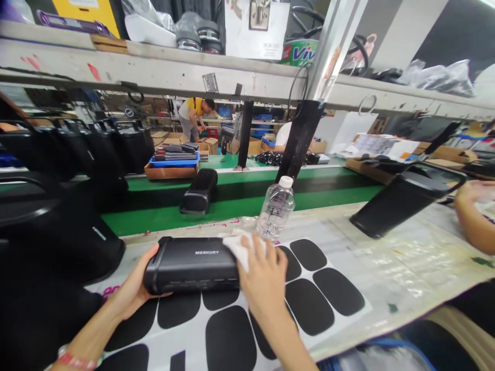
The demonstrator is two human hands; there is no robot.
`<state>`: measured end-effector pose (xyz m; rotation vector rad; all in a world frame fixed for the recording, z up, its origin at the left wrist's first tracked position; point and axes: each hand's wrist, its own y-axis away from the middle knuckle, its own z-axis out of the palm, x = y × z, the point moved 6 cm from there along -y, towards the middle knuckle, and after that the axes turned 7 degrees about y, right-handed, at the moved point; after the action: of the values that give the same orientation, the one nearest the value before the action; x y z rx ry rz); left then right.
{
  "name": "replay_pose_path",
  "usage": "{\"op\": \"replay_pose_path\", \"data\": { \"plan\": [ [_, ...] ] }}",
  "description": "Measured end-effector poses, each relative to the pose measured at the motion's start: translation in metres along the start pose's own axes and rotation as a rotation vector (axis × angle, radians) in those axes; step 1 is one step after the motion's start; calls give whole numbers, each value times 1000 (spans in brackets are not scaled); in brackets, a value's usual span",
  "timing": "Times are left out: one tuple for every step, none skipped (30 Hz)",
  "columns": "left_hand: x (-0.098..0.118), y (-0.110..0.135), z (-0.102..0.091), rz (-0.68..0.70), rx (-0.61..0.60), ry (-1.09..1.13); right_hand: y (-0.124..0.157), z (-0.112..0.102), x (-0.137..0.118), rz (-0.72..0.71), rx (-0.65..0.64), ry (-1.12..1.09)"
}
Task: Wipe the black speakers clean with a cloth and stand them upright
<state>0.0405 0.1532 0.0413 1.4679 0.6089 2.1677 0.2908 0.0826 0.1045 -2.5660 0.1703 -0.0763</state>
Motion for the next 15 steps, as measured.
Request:
{"op": "replay_pose_path", "data": {
  "plan": [
    [1,0,0,2,7,1,2,0,27,89,-39,17],
    [1,1,1,0,15,2,5,2,54,194,-94,19],
    [2,2,1,-3,21,4,10,4,81,318,-172,-4],
    [2,3,2,-3,29,5,16,7,105,450,-256,-51],
    [3,4,2,-2,37,7,24,10,126,583,-337,-110],
    [3,5,3,-2,41,5,31,11,140,700,-397,-176],
    [4,6,4,0,45,2,36,11,148,794,-424,-237],
    [4,7,5,6,50,0,39,10,151,863,-410,-288],
    [5,8,5,12,54,-2,39,7,148,908,-363,-332],
    [6,9,6,19,59,-5,38,6,139,915,-306,-388],
    [6,10,6,26,62,-7,33,7,125,876,-249,-462],
    [6,11,7,28,63,-7,28,8,109,794,-190,-542],
    [6,11,7,26,62,-6,22,10,91,688,-143,-616],
    [6,11,7,21,60,-4,18,13,76,585,-114,-681],
    [6,11,7,16,61,-3,17,16,64,505,-103,-730]
  ]
}}
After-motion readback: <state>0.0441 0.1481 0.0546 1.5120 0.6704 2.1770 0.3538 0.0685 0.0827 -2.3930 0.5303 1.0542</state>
